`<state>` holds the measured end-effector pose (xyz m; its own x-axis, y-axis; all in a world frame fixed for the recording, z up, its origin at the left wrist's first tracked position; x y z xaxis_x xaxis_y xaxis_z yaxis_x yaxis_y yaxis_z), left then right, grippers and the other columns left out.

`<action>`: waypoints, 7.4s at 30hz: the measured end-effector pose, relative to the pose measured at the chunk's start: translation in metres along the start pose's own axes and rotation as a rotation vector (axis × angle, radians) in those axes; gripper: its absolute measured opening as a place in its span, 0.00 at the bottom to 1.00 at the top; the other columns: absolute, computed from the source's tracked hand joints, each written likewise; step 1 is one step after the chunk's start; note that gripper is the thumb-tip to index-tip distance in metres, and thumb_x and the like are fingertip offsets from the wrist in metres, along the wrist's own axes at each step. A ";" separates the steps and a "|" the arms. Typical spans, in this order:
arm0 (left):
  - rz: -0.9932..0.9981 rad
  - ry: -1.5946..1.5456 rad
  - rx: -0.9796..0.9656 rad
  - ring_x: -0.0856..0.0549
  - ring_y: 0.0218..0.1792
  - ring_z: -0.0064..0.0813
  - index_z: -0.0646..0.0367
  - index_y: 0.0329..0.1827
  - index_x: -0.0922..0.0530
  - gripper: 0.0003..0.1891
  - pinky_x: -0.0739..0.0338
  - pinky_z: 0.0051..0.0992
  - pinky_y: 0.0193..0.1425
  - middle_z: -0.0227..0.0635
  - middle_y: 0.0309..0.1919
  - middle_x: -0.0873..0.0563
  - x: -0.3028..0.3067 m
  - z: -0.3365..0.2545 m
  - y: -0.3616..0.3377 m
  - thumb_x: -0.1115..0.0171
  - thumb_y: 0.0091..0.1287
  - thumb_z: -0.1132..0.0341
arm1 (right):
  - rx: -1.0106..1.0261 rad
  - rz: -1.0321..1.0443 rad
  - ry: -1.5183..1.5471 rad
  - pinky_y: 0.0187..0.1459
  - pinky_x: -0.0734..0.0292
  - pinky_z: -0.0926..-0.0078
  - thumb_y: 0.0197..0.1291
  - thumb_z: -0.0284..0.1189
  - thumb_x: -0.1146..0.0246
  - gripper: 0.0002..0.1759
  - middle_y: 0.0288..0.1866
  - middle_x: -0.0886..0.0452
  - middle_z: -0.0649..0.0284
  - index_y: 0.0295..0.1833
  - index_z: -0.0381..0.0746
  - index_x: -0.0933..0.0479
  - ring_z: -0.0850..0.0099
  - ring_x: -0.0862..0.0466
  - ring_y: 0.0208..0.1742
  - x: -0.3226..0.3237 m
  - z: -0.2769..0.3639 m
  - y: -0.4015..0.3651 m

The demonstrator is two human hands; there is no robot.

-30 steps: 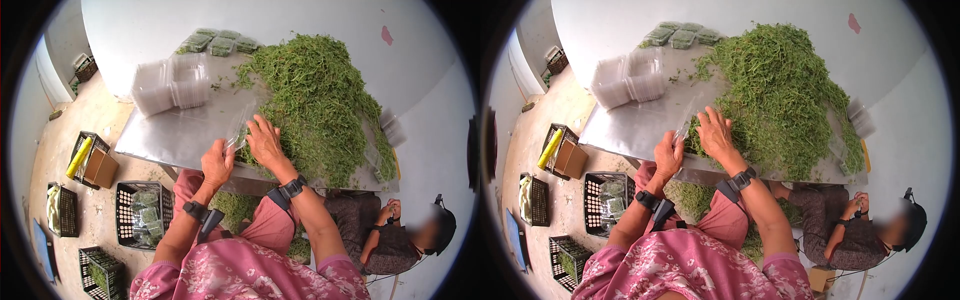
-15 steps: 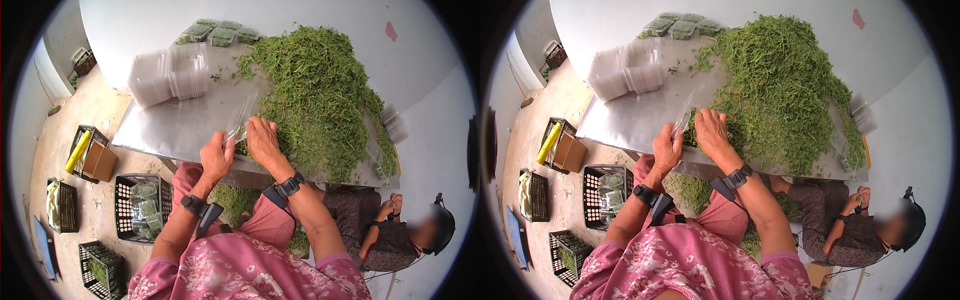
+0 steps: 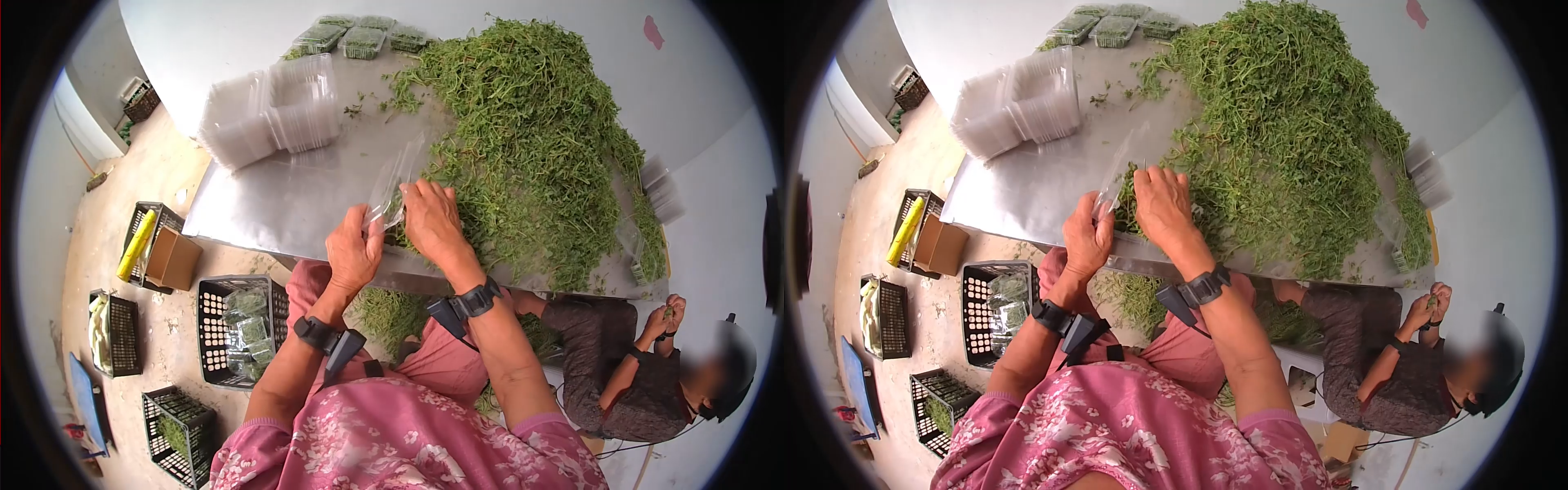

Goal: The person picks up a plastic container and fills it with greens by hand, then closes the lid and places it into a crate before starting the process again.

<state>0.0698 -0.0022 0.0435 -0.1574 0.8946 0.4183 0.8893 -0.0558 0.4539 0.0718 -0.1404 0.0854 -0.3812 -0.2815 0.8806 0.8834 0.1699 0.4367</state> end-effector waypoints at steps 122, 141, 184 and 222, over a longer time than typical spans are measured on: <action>0.013 -0.002 -0.009 0.17 0.29 0.47 0.62 0.50 0.24 0.12 0.23 0.37 0.36 0.48 0.28 0.18 -0.002 -0.005 -0.001 0.42 0.65 0.68 | 0.094 -0.262 0.656 0.42 0.23 0.63 0.54 0.20 0.33 0.07 0.37 0.19 0.56 0.39 0.35 0.21 0.55 0.18 0.39 0.037 -0.007 -0.008; -0.006 0.005 -0.036 0.17 0.29 0.49 0.62 0.51 0.25 0.14 0.24 0.37 0.35 0.47 0.28 0.18 -0.002 -0.002 -0.003 0.38 0.69 0.63 | -0.313 -0.341 0.523 0.60 0.29 0.58 0.55 0.21 0.32 0.19 0.57 0.29 0.51 0.53 0.39 0.27 0.50 0.26 0.60 0.031 -0.052 -0.014; -0.018 -0.002 -0.043 0.17 0.28 0.47 0.64 0.49 0.25 0.14 0.23 0.36 0.34 0.47 0.28 0.18 -0.002 -0.003 -0.003 0.37 0.68 0.63 | -0.233 -0.277 0.575 0.47 0.22 0.61 0.61 0.30 0.33 0.14 0.44 0.19 0.51 0.47 0.33 0.24 0.52 0.17 0.45 0.030 -0.040 -0.010; -0.022 0.012 -0.068 0.17 0.28 0.47 0.62 0.48 0.24 0.12 0.23 0.37 0.34 0.46 0.27 0.17 -0.001 -0.003 -0.004 0.39 0.65 0.67 | -0.173 -0.129 0.470 0.51 0.32 0.56 0.58 0.26 0.34 0.08 0.44 0.20 0.64 0.43 0.42 0.22 0.60 0.22 0.52 0.009 -0.032 -0.012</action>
<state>0.0654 -0.0043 0.0434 -0.1821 0.8904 0.4173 0.8544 -0.0667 0.5153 0.0661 -0.1753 0.0821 -0.3612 -0.6903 0.6269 0.8848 -0.0415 0.4641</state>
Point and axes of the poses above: each hand's wrist, its own y-axis towards the middle knuckle, its own x-axis out of the back of the hand, z = x × y, the point moved 9 cm from there along y, towards the middle knuckle
